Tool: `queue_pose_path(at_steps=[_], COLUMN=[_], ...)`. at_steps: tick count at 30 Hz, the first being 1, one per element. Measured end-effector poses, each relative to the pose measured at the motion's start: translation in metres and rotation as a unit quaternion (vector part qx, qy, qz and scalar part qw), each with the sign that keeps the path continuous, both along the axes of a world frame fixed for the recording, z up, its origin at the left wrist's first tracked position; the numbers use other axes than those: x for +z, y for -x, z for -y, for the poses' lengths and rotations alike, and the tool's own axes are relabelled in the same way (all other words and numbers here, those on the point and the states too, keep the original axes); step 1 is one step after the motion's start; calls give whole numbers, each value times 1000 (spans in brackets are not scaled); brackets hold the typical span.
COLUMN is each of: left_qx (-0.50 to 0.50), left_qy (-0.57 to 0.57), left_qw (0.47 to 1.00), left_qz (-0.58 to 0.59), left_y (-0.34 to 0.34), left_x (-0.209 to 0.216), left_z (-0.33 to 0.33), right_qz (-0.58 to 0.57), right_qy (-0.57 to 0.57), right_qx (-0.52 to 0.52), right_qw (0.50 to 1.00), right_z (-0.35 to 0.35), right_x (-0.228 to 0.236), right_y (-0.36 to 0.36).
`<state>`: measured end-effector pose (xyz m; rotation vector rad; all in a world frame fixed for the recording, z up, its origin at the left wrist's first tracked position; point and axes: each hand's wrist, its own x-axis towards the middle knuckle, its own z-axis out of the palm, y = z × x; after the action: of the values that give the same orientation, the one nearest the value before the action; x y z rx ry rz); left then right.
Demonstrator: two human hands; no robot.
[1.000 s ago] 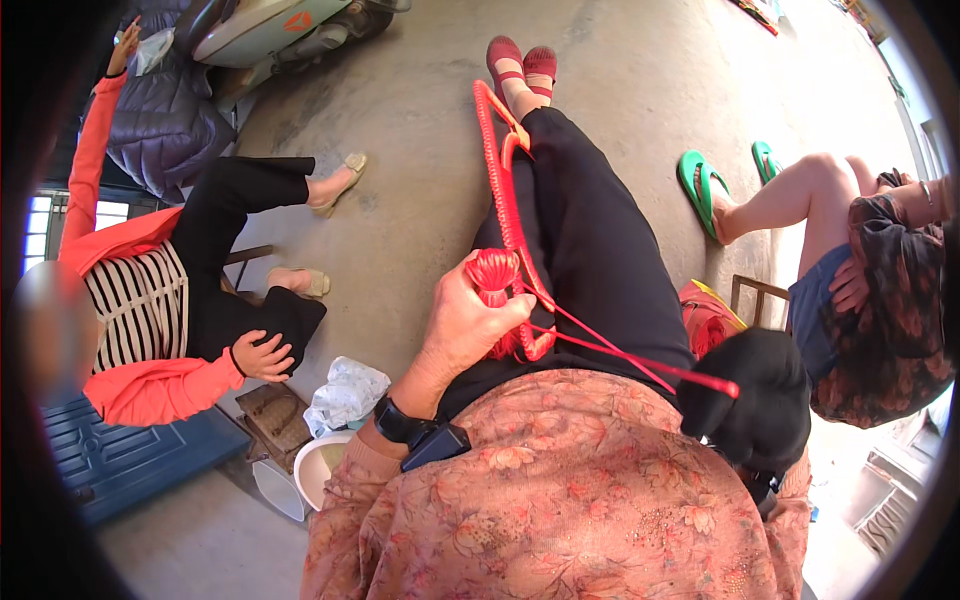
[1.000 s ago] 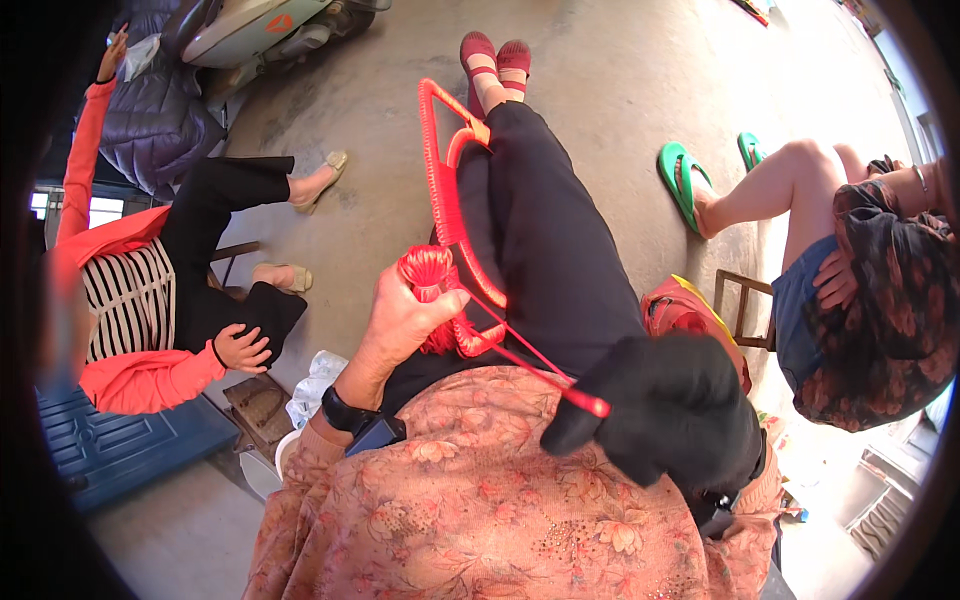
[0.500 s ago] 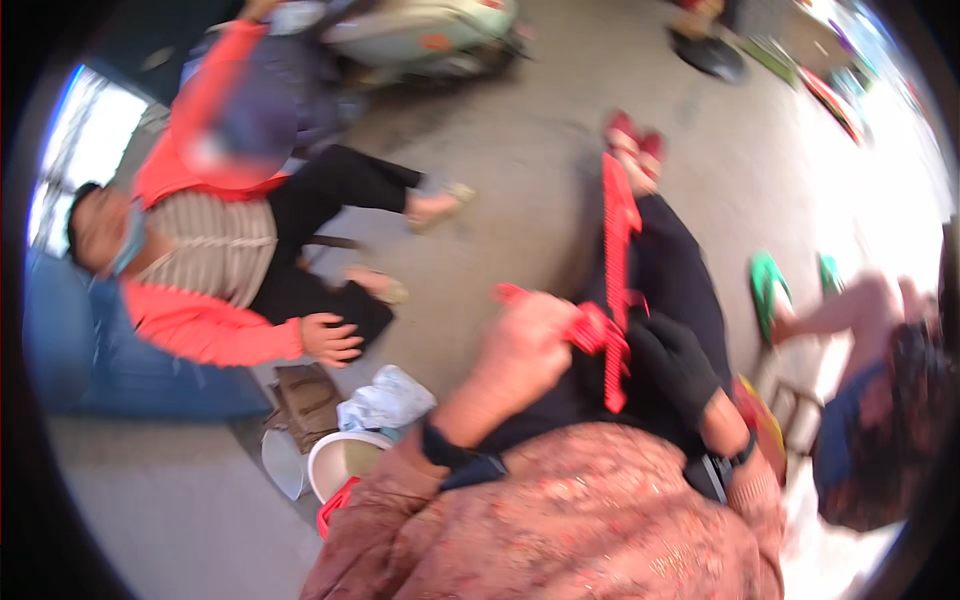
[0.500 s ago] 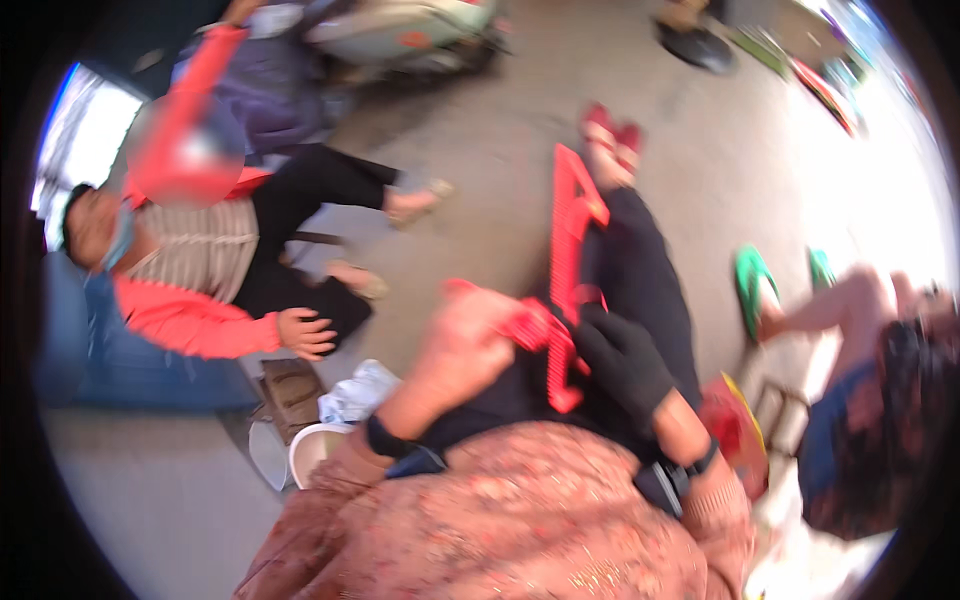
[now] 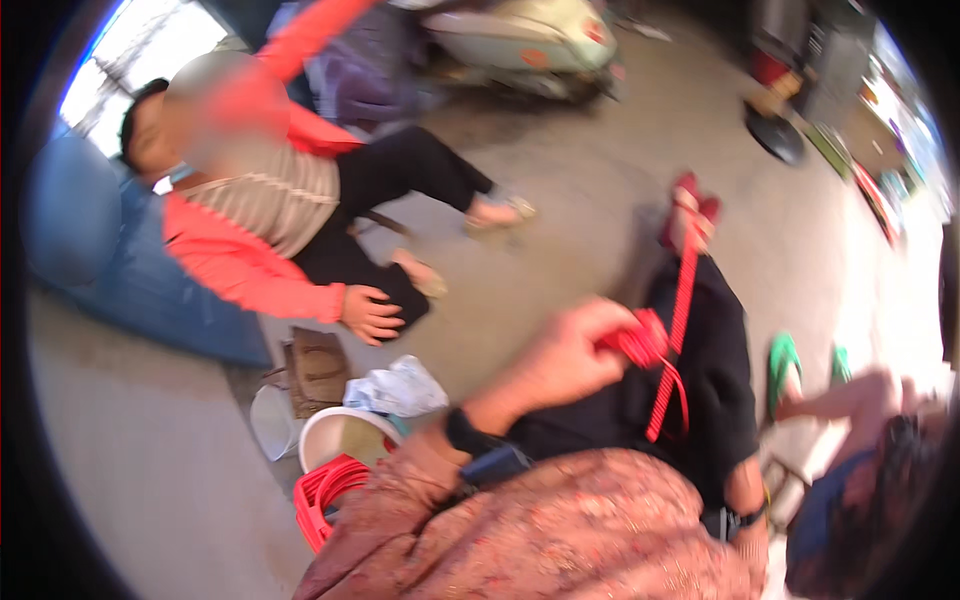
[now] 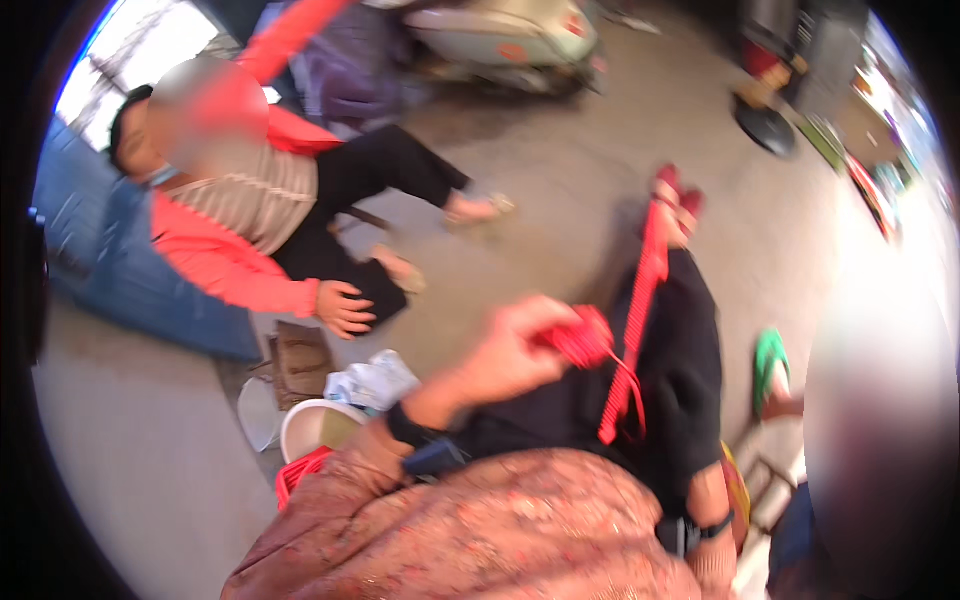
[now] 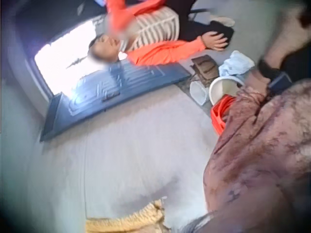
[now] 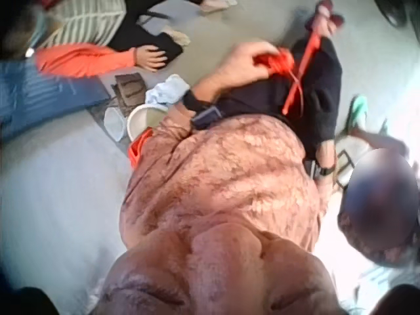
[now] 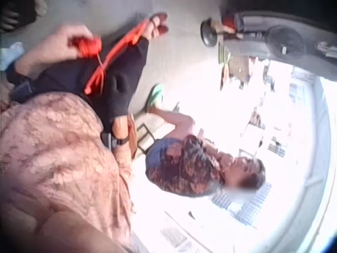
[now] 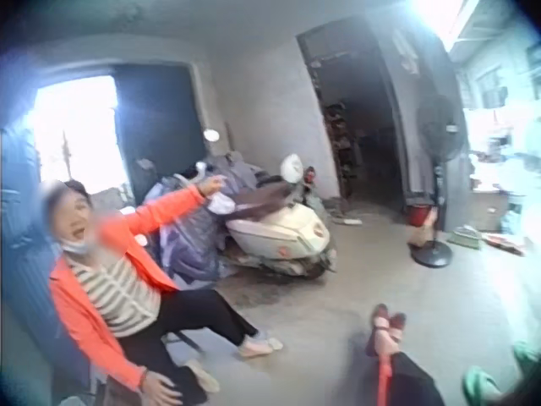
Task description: Wind a long red synthetic rope around a red plastic frame or spool.
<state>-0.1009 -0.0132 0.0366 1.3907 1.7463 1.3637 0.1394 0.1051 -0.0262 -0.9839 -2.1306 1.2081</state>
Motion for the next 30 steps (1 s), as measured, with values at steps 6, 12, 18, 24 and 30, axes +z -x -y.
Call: queue_pose_path(at_steps=[6,12,18,24,30], left_qx=[9,14,-113,-74,-205], left_qy=[-22,6,84,116,136], left_qw=[971,978,936,987,893], left_qz=[239,207,-323,77,378], left_y=[28,0,-21,-51,-29], left_x=[5,-5,-32,-49,-25], left_z=[0,-2,-5,-14,-8], right_qz=[-194,-138,78,117,-248], right_qy=[297,345,23,-119,238], right_qx=[-86,55,117,116,-61], right_qw=[931,927,990,979,937], right_z=[10,16,24,8,-20], right_x=[13,4,0,24,27], right_y=[10,18,14,0,-36])
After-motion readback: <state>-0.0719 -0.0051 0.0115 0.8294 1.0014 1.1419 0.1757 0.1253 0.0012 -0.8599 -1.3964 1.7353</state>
